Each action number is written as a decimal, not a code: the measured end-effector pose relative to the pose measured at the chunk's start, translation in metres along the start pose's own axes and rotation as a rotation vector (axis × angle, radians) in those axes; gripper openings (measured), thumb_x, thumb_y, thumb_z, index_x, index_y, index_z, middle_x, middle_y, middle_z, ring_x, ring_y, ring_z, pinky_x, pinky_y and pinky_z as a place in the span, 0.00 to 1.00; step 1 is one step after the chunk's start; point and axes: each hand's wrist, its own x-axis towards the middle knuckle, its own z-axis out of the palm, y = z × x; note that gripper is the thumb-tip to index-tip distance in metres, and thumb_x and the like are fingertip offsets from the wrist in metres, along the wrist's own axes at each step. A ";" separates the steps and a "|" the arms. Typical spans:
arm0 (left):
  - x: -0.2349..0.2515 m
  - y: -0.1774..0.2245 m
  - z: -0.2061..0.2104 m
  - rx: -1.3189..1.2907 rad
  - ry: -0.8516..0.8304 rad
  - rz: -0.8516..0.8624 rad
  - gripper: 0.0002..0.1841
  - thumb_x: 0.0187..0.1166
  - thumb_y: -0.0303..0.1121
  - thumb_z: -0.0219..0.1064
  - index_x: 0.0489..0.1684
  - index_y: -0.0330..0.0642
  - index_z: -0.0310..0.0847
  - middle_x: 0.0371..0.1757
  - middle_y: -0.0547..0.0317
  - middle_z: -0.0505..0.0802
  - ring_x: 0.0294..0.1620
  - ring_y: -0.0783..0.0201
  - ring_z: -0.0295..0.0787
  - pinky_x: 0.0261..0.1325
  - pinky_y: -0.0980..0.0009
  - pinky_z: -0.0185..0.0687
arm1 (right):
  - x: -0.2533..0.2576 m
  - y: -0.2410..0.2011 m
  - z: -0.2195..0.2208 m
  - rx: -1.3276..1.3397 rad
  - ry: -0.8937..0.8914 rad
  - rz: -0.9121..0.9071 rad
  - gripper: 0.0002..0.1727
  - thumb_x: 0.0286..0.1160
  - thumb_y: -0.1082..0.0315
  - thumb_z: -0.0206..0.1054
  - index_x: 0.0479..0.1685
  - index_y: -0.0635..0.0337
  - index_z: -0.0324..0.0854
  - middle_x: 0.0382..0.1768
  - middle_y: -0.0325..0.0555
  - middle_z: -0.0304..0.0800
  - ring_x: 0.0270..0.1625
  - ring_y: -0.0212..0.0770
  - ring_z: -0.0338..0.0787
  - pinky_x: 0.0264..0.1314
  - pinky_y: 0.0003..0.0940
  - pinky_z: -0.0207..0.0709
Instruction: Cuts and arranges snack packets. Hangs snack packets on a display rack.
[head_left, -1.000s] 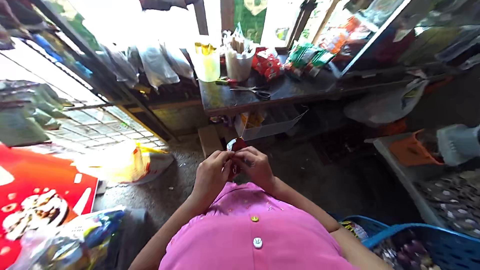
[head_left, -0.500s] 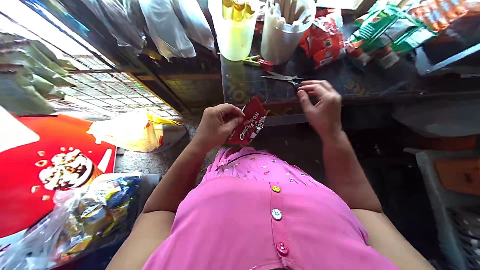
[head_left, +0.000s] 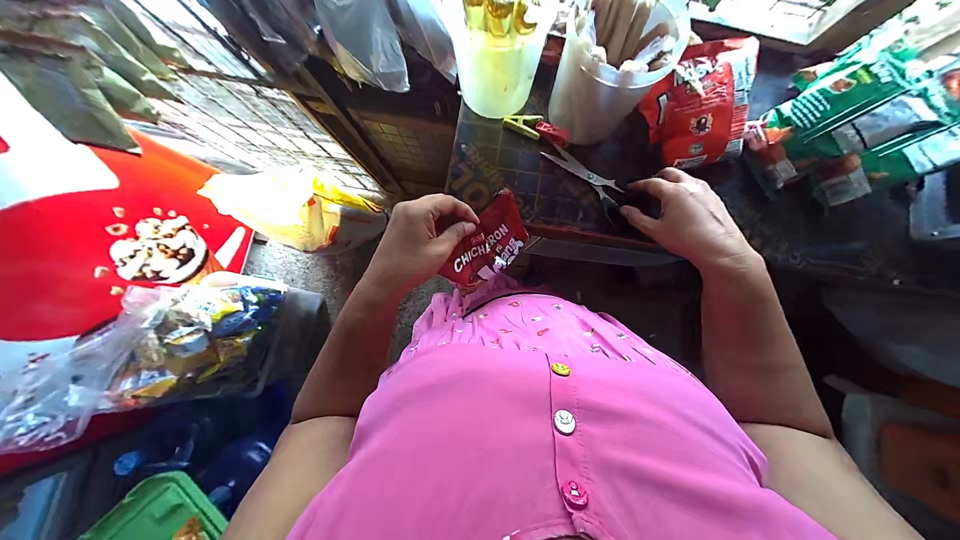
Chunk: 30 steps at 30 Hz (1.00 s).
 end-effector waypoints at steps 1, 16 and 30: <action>-0.002 0.002 0.002 0.005 0.013 -0.013 0.05 0.79 0.26 0.70 0.45 0.36 0.89 0.44 0.57 0.93 0.42 0.77 0.89 0.51 0.79 0.86 | 0.000 0.000 -0.004 -0.017 -0.037 -0.013 0.23 0.76 0.57 0.74 0.63 0.64 0.87 0.61 0.67 0.86 0.65 0.71 0.85 0.62 0.75 0.75; -0.038 0.041 0.041 0.112 0.225 -0.132 0.05 0.76 0.26 0.71 0.43 0.36 0.90 0.40 0.57 0.94 0.39 0.78 0.89 0.49 0.81 0.85 | -0.028 0.016 -0.024 0.276 -0.161 -0.391 0.18 0.60 0.75 0.79 0.51 0.66 0.85 0.44 0.57 0.92 0.45 0.52 0.93 0.49 0.54 0.87; -0.032 0.053 0.053 0.252 0.240 -0.038 0.04 0.76 0.27 0.72 0.42 0.37 0.92 0.41 0.55 0.94 0.42 0.73 0.90 0.52 0.78 0.85 | -0.019 -0.016 -0.011 0.063 -0.084 -0.595 0.17 0.53 0.54 0.82 0.26 0.55 0.83 0.24 0.43 0.85 0.26 0.48 0.85 0.23 0.53 0.69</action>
